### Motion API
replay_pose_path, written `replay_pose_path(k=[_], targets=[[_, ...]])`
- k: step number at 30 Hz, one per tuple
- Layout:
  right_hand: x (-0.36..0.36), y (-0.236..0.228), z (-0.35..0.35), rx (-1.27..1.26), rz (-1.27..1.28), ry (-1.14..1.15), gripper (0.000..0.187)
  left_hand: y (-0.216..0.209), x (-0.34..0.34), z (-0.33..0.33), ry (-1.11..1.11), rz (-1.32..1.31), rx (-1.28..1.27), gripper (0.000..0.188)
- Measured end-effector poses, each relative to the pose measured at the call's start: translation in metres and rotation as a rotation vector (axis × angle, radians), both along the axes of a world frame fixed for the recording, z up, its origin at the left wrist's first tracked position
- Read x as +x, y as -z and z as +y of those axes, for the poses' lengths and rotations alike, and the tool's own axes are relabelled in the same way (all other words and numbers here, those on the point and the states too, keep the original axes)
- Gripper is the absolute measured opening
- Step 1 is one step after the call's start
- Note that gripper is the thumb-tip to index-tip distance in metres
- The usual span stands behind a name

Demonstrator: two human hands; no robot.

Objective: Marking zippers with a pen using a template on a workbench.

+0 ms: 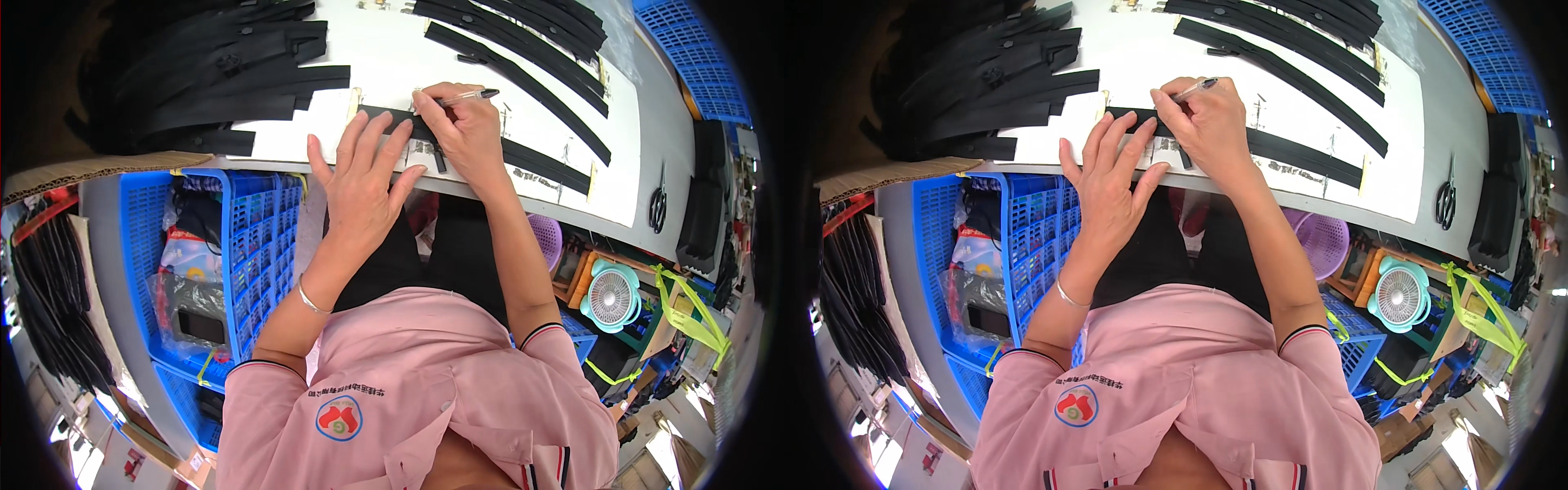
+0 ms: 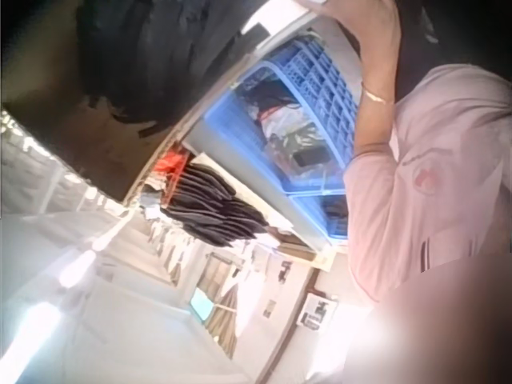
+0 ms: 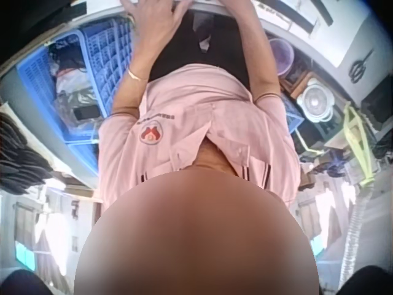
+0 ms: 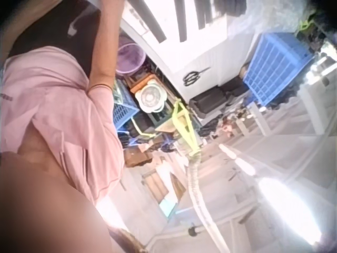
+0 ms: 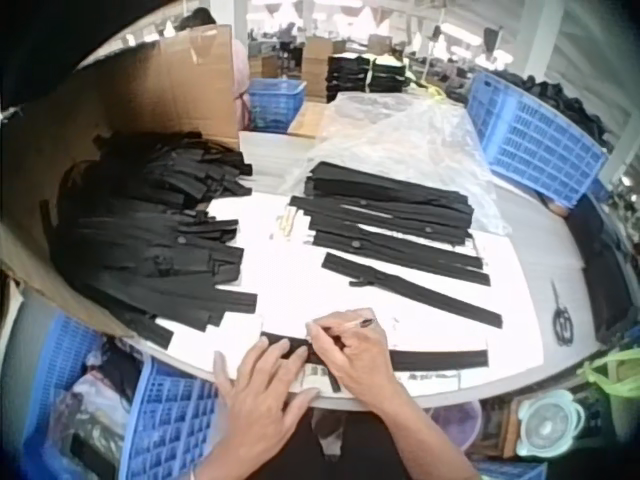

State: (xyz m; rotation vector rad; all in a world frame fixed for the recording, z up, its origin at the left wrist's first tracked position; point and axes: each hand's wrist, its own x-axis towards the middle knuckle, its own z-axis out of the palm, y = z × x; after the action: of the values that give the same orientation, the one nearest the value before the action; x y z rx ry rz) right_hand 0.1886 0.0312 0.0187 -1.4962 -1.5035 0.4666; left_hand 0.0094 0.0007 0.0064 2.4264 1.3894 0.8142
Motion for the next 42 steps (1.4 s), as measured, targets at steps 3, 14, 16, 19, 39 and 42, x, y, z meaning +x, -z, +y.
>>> replay_pose_path(k=[3, 14, 16, 19, 39, 42], targets=[[-0.001, -0.001, 0.001, -0.048, -0.026, 0.009, 0.022, 0.002, -0.001, -0.001, -0.004, -0.009, 0.008, 0.051], [0.002, -0.007, -0.002, 0.067, -0.113, -0.057, 0.014, 0.002, -0.004, 0.0, -0.005, -0.048, -0.014, 0.056], [0.006, -0.007, -0.004, 0.044, -0.094, -0.112, 0.013, 0.002, -0.004, -0.001, -0.003, -0.042, -0.006, 0.056], [0.01, -0.002, -0.003, 0.126, -0.125, -0.216, 0.012, 0.003, -0.003, -0.001, 0.0, -0.03, 0.006, 0.058], [0.012, -0.01, -0.071, 0.205, -0.395, 0.117, 0.028, -0.001, -0.016, 0.011, 0.031, -0.162, 0.023, 0.048], [0.03, 0.001, -0.106, 0.136, -0.624, 0.27, 0.046, -0.004, -0.034, 0.042, -0.055, -0.061, 0.142, 0.039]])
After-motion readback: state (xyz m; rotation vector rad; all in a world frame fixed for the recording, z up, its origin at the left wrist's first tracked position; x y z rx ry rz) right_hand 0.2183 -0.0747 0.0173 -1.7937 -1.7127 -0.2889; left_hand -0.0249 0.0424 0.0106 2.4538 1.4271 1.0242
